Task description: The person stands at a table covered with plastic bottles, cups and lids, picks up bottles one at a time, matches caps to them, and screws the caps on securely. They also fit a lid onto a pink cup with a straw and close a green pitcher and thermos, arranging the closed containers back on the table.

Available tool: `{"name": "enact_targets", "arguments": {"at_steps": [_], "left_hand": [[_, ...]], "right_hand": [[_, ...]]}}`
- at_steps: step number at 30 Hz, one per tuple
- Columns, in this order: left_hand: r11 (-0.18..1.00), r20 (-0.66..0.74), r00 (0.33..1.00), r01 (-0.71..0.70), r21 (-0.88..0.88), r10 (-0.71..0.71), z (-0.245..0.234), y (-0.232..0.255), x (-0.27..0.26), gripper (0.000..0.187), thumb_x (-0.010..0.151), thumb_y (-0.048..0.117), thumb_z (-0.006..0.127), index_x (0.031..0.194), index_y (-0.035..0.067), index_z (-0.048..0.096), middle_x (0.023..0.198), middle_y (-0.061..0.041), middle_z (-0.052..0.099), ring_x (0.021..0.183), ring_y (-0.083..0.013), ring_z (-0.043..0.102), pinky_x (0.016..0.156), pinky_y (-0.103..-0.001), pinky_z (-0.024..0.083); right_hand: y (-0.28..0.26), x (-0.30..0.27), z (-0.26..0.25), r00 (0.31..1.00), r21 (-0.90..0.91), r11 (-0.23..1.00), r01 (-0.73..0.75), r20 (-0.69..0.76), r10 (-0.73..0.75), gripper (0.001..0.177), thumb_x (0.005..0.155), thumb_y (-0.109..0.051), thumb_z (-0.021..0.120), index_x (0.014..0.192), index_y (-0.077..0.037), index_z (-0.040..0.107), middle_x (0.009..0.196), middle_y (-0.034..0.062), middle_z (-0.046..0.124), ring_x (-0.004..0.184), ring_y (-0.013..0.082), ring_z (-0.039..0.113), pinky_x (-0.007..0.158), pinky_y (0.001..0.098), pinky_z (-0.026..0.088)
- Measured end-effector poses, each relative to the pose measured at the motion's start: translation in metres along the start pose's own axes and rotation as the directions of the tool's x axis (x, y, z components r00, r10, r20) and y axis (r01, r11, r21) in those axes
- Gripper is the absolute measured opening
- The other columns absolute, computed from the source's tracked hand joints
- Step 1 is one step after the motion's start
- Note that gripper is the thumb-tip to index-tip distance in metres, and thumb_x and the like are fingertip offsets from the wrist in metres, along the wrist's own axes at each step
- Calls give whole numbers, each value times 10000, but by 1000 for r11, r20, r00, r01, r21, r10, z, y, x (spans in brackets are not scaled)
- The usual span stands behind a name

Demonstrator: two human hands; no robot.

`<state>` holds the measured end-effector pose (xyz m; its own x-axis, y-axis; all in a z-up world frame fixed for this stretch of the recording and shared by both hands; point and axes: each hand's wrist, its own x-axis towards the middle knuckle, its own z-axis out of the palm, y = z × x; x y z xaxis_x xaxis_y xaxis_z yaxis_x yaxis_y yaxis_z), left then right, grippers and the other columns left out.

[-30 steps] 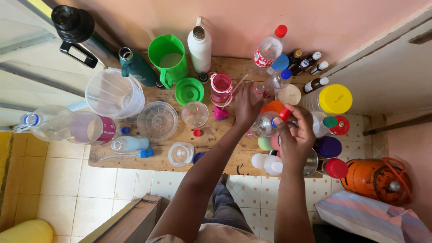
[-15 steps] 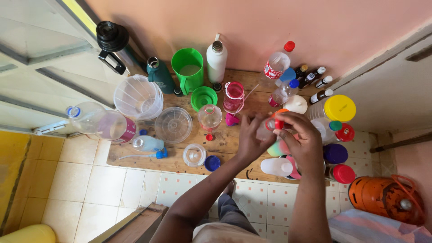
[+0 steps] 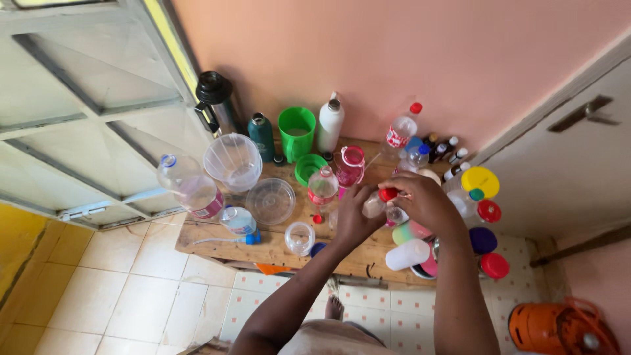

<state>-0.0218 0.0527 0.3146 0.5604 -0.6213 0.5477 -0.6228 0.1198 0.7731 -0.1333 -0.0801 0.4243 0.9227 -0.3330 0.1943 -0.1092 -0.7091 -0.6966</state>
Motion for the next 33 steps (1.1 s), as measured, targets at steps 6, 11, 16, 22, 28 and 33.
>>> {"name": "enact_targets", "arguments": {"at_steps": [6, 11, 16, 22, 28, 33], "left_hand": [[996, -70, 995, 71, 55, -67, 4, -12, -9, 614, 665, 193, 853, 1241, 95, 663, 1170, -161, 635, 1115, -385, 601, 928, -482, 484], [983, -66, 986, 159, 93, -153, 12, -18, -18, 618, 657, 170, 848, 1254, 140, 688, 1096, -150, 618, 1056, -372, 598, 901, -492, 466], [992, -130, 986, 114, 48, -107, 11, -21, -19, 623, 661, 154, 844, 1253, 110, 657, 1140, -148, 624, 1071, -365, 599, 910, -474, 476], [994, -48, 993, 109, -6, -109, 5, -32, -15, 639, 664, 175, 862, 1265, 94, 661, 1169, -149, 634, 1098, -358, 616, 933, -455, 490], [991, 35, 991, 128, -26, -127, 7, -36, -16, 665, 628, 184, 864, 1255, 90, 664, 1192, -149, 648, 1098, -349, 637, 936, -452, 511], [996, 90, 993, 78, -32, -75, 8, -24, -16, 681, 628, 164, 867, 1274, 87, 668, 1219, -159, 651, 1146, -367, 624, 966, -464, 508]], "right_hand": [[0, 19, 15, 992, -166, 980, -106, 49, 115, 387, 731, -150, 816, 1100, -48, 756, 942, 125, 754, 799, 225, 725, 749, 358, 559], [9, 29, 26, 979, -339, 929, -150, 77, 186, 320, 757, -349, 787, 865, -47, 780, 755, 166, 725, 680, 296, 713, 656, 431, 540], [2, 26, 53, 940, -547, 765, -341, -181, 289, 678, 1018, -605, 507, 651, -72, 708, 641, 193, 645, 634, 389, 655, 627, 513, 510], [-15, 9, 27, 979, -425, 889, -172, -172, 107, 468, 955, -502, 571, 1061, -74, 726, 807, 187, 707, 737, 371, 697, 645, 491, 530], [-8, 4, 19, 989, -232, 962, 141, 3, -145, 393, 914, -361, 664, 1193, -91, 725, 980, 158, 749, 829, 316, 728, 718, 431, 560], [-8, 7, 50, 902, -621, 667, -412, -173, 396, 405, 1140, -383, 560, 1002, -81, 791, 901, 166, 744, 859, 320, 713, 800, 439, 554]]}}
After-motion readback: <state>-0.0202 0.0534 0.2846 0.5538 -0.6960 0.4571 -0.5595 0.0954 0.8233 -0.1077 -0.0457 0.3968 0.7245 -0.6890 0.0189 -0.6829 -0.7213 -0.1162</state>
